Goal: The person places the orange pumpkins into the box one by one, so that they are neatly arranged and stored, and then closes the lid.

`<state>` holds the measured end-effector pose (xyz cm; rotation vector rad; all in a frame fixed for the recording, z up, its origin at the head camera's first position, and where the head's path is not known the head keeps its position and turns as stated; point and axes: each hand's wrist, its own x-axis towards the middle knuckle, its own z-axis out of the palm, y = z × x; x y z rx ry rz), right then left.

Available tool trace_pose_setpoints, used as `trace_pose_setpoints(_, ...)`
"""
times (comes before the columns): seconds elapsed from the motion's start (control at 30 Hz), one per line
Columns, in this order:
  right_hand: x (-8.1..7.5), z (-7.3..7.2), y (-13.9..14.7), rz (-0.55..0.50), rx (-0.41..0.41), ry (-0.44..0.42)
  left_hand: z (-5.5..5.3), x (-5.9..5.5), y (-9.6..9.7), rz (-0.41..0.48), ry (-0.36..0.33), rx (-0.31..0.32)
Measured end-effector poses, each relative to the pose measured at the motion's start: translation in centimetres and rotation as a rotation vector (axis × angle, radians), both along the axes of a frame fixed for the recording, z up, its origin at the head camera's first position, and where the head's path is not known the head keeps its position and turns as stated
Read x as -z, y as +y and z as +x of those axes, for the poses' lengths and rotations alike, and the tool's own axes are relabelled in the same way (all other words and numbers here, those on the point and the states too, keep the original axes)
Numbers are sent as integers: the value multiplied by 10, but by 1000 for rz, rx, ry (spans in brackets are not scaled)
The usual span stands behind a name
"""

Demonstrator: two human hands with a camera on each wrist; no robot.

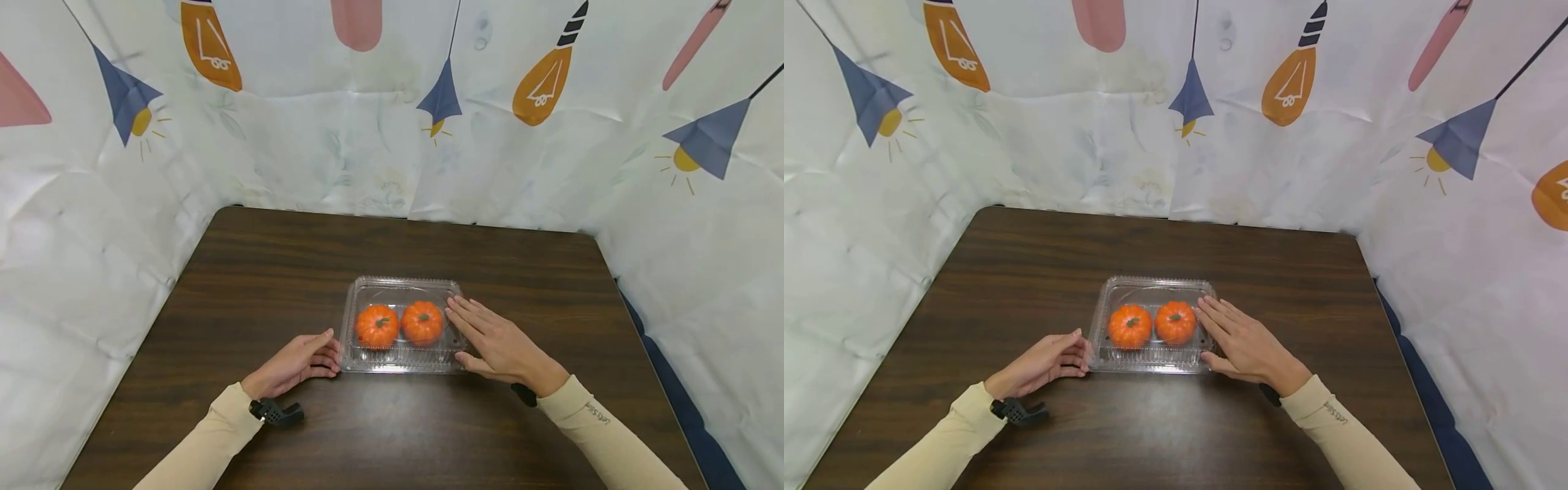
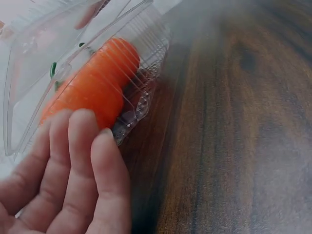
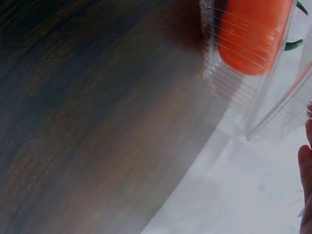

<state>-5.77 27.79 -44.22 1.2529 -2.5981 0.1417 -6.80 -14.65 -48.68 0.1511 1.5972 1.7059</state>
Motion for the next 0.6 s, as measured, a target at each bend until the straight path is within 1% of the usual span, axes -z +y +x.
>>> trace_pose_setpoints(0.07,2,0,0,0,0,9,0,1,0,16,6,25)
trace_pose_setpoints(0.17,4,-1,0,1,3,20,0,3,0,34,38,61)
trace_pose_setpoints(0.27,6,-1,-1,4,6,28,0,6,1,34,98,115)
trace_pose_setpoints(0.37,8,-2,-2,6,11,36,0,9,3,12,151,156)
trace_pose_setpoints(0.47,9,-2,-4,4,22,34,0,9,5,-24,173,161)
trace_pose_setpoints(0.6,10,-1,-5,1,50,18,-1,8,8,-52,168,146)
